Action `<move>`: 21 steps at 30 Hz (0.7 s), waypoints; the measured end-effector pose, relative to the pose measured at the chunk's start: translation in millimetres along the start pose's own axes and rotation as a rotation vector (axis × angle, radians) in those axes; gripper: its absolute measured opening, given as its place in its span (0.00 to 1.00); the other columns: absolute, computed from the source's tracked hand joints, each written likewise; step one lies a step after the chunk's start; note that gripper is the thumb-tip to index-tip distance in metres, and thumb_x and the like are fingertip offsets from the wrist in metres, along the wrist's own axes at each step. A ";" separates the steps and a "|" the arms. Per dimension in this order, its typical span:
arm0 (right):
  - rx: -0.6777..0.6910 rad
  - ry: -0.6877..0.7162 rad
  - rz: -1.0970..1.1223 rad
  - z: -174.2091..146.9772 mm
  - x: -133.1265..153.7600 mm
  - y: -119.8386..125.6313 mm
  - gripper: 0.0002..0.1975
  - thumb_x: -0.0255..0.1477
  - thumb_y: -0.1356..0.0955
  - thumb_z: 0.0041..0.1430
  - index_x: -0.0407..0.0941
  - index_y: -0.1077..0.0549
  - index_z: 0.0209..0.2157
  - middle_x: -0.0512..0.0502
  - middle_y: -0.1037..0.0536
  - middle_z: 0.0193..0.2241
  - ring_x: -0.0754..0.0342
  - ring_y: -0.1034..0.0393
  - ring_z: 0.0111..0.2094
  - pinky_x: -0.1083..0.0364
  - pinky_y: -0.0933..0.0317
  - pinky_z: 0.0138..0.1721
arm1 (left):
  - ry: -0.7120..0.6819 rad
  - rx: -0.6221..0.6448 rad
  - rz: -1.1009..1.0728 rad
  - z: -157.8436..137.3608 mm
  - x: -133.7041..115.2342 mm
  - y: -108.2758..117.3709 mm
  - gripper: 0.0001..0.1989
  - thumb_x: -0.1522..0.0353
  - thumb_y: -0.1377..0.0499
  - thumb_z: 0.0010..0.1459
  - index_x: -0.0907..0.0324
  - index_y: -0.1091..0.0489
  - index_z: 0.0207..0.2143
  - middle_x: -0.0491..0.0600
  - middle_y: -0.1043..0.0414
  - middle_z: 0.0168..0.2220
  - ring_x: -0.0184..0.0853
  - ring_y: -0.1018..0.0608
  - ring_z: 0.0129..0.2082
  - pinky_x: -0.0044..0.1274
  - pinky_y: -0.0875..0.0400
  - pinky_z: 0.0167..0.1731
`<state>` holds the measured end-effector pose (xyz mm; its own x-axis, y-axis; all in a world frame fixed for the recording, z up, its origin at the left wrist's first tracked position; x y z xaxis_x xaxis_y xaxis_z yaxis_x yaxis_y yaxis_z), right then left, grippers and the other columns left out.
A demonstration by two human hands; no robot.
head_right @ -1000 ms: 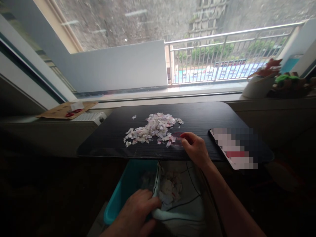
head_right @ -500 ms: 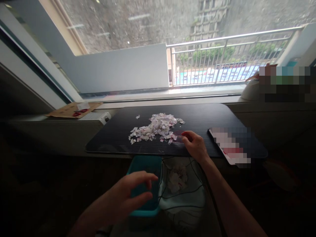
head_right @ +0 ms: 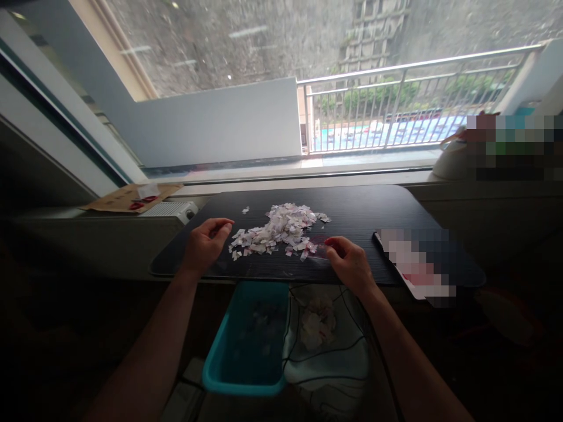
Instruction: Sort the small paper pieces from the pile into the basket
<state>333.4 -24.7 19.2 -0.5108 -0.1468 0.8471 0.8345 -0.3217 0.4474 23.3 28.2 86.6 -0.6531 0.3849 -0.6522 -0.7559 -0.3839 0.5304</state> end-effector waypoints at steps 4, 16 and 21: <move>-0.011 -0.024 0.034 -1.7 -0.7 0.6 0.13 0.35 0.36 0.51 0.43 0.27 0.35 0.50 0.25 0.24 0.56 0.32 0.26 0.58 0.40 0.29 | -0.022 -0.037 0.026 1.2 23.0 -11.7 0.11 0.65 0.46 0.52 0.61 0.28 0.34 0.49 0.27 0.35 0.34 0.26 0.37 0.25 0.33 0.41; 0.026 -0.040 0.073 -5.3 4.2 3.1 0.11 0.34 0.35 0.49 0.43 0.27 0.33 0.48 0.24 0.26 0.56 0.32 0.26 0.59 0.40 0.26 | 0.077 0.041 0.010 -21.9 46.3 -25.8 0.12 0.62 0.45 0.52 0.58 0.28 0.35 0.48 0.27 0.38 0.35 0.27 0.40 0.26 0.36 0.45; 0.033 -0.044 0.058 -6.0 3.9 2.3 0.11 0.34 0.35 0.49 0.43 0.27 0.32 0.48 0.23 0.27 0.55 0.30 0.27 0.59 0.39 0.27 | 0.116 0.038 0.002 -22.6 46.9 -24.5 0.13 0.61 0.45 0.52 0.58 0.28 0.35 0.49 0.26 0.37 0.35 0.27 0.39 0.26 0.35 0.44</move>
<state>332.1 -31.6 21.8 -0.4519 -0.1225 0.8836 0.8693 -0.2829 0.4053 12.3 36.7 30.8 -0.6466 0.2832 -0.7084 -0.7571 -0.3519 0.5504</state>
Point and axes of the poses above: each hand's wrist, its own z-axis towards the middle knuckle, its own y-axis out of the back of the hand, x = y × z, the point moved 5 cm from there along z, towards the middle knuckle
